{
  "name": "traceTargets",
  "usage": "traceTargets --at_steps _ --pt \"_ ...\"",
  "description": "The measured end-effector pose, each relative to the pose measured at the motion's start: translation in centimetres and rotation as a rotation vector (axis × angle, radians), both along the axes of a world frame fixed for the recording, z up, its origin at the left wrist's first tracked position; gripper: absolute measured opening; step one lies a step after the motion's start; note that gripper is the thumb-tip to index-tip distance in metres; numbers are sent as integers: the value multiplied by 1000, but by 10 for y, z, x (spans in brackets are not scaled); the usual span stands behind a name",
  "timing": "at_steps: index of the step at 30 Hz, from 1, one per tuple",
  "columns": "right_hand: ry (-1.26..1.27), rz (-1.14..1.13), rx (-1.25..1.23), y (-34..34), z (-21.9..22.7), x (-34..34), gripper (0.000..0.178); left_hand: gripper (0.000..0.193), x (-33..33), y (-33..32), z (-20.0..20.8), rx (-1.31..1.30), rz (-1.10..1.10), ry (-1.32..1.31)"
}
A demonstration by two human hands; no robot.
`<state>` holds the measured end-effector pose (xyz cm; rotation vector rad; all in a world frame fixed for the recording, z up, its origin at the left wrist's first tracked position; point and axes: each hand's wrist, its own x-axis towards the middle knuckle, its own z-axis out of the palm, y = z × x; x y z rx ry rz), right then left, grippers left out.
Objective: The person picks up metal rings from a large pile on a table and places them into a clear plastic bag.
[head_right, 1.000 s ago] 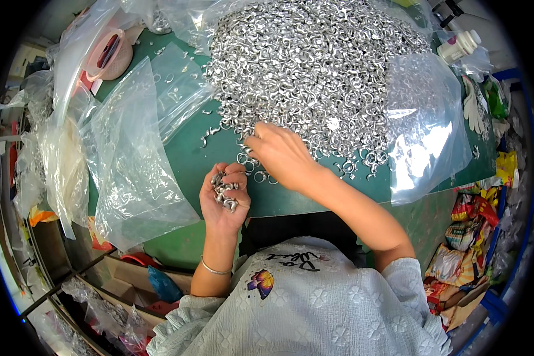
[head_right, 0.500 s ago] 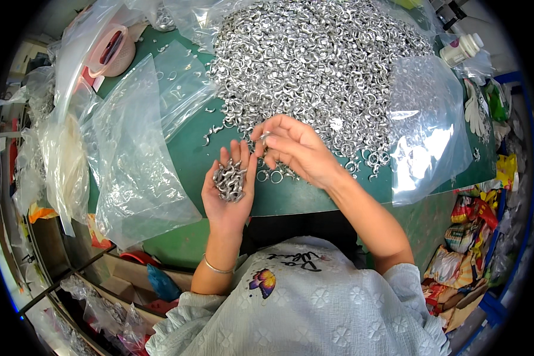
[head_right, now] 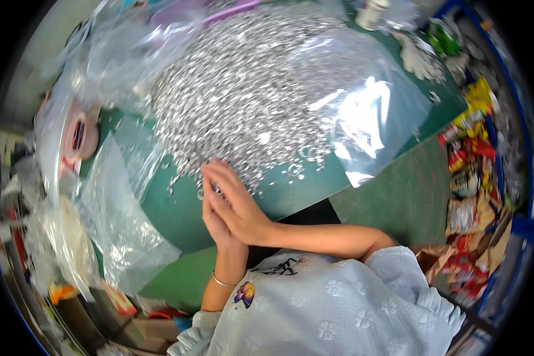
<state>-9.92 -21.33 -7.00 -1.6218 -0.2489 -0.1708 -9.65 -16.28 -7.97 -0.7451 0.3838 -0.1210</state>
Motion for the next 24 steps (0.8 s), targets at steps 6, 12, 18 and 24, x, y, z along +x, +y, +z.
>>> traceTargets --at_steps 6,12,18,24 --pt "-203 -113 -204 -72 22 -13 44 26 3 -16 -8 396 -525 -155" --pt "-44 -590 -950 -175 23 -44 57 16 7 -47 11 359 -674 -8" --pt "-30 -643 -1088 -219 -22 -53 24 10 4 -80 14 421 -803 -40" --pt "-210 -803 -835 -234 6 -49 4 15 5 -97 30 712 -923 -150"
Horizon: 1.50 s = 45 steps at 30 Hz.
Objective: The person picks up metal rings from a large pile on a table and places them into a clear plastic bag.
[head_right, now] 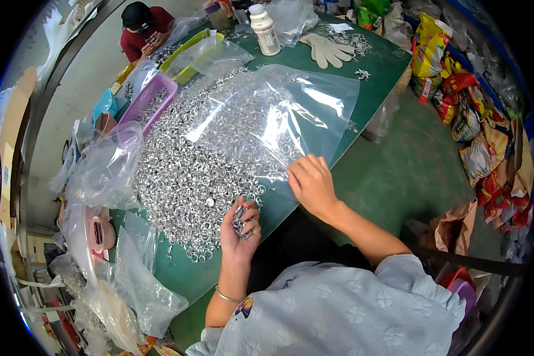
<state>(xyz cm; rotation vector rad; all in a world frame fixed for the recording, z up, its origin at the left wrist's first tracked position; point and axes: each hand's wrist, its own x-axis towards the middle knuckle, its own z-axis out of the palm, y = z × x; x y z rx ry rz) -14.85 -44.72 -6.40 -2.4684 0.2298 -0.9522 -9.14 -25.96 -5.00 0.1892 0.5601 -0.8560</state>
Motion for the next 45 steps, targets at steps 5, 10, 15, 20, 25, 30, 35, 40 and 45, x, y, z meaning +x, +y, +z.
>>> traceTargets --at_steps 5,10,15,20,25,30,35,40,45 --pt "-30 78 -13 -14 46 0 2 32 29 -34 37 91 -391 -320" --pt "-83 157 -39 -29 82 -9 4 34 72 -101 54 302 -537 -508" --pt "-115 234 -47 -37 90 -7 7 41 105 -188 71 423 -322 -689" --pt "-270 63 91 -59 104 -4 6 41 124 -200 91 629 -257 -1057" --pt "-336 -74 369 -92 111 -15 6 21 81 -145 91 1041 665 -2378" --pt "-257 34 510 -99 108 -25 14 24 124 -152 77 1455 642 -2273" --pt "61 -84 23 -74 96 -17 55 21 153 -181 87 936 -202 -1591" --pt "98 -320 -223 -100 70 4 30 23 144 -217 101 759 -242 -1317" --pt "-176 -625 -175 -161 89 23 9 16 172 -205 110 702 -529 -1353"
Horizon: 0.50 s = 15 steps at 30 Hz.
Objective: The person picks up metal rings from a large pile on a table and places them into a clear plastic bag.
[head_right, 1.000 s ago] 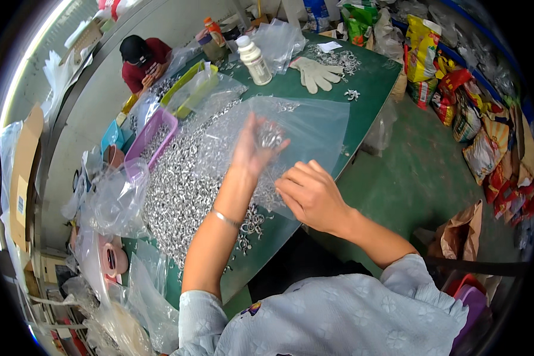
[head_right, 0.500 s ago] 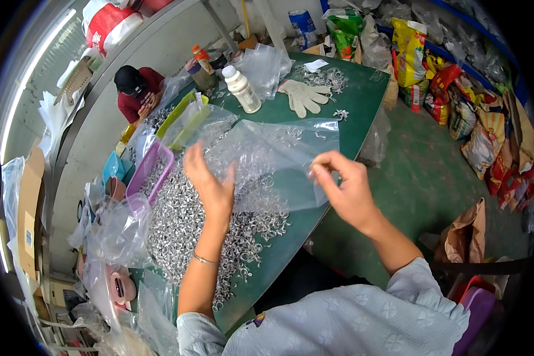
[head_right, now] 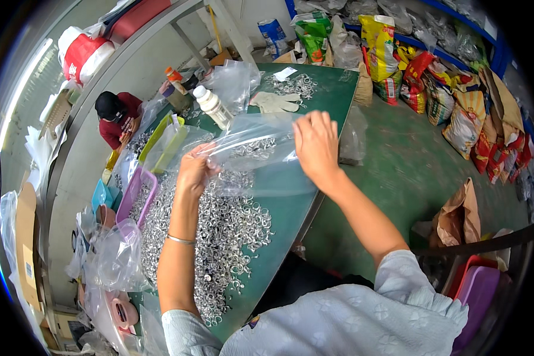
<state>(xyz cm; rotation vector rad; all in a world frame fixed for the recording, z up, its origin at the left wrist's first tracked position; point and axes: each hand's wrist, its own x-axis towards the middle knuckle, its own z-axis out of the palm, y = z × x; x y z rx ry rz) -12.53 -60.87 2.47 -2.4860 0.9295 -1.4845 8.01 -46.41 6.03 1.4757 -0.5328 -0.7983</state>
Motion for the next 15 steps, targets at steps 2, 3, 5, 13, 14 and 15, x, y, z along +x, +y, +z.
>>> traceTargets --at_steps 2,3,5,13,14,15 --pt "25 -35 41 -23 0 4 10 19 29 8 -1 67 -277 -24" --pt "35 -44 70 -31 -1 7 11 20 42 15 -1 108 -406 -37" --pt "117 -48 162 -38 3 9 15 18 61 23 0 85 -339 15" --pt "-975 779 1662 -51 -17 35 16 28 66 28 -40 -507 190 785" --pt "-1074 738 1850 -47 -14 39 15 25 68 32 -43 -580 183 880" --pt "-1172 689 2038 -45 -13 41 14 21 72 34 -45 -627 194 957"
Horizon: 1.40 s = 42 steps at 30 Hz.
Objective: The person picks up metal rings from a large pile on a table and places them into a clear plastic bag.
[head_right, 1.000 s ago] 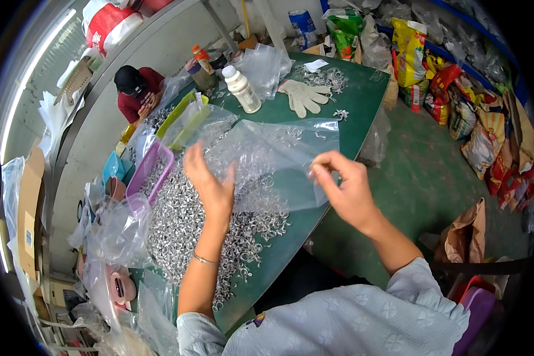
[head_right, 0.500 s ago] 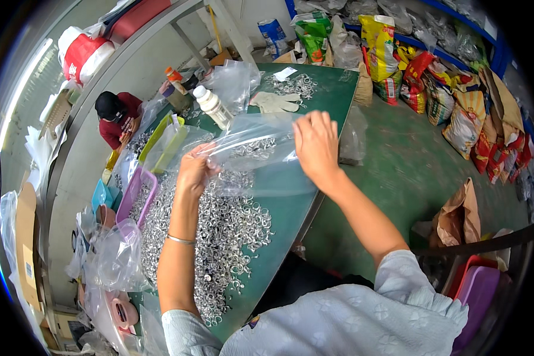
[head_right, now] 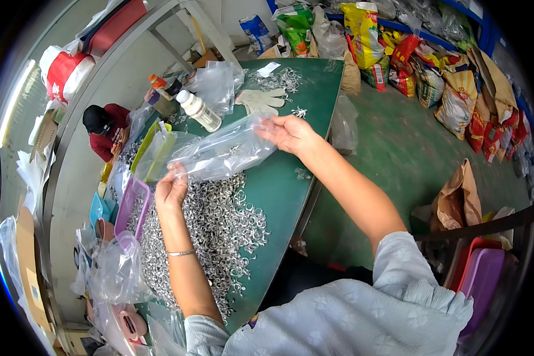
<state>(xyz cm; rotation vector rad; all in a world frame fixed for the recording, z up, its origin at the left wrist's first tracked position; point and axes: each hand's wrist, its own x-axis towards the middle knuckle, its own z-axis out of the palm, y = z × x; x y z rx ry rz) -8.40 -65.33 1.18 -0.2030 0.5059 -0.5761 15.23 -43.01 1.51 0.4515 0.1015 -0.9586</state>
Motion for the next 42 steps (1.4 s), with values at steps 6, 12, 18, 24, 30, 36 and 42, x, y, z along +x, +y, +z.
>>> traceTargets --at_steps 6,12,18,24,30,36,42 --pt "-356 190 316 -55 -43 14 14 29 20 -10 -18 -360 -146 135" --pt "-82 138 114 -36 -14 7 20 57 -13 -27 18 576 -266 -833" --pt "10 157 -51 -14 26 7 20 63 -66 -53 56 947 -279 -2307" --pt "997 -917 -1879 50 27 -4 52 36 -53 -72 42 1021 -389 -2117" --pt "1041 -2 -2633 84 -19 8 55 23 -56 -94 55 991 -70 -2070" --pt "891 456 -2797 87 -26 18 23 18 -42 -134 56 994 640 -1894" --pt "1054 288 -2544 75 -18 21 54 34 -34 -146 55 740 783 -2040"
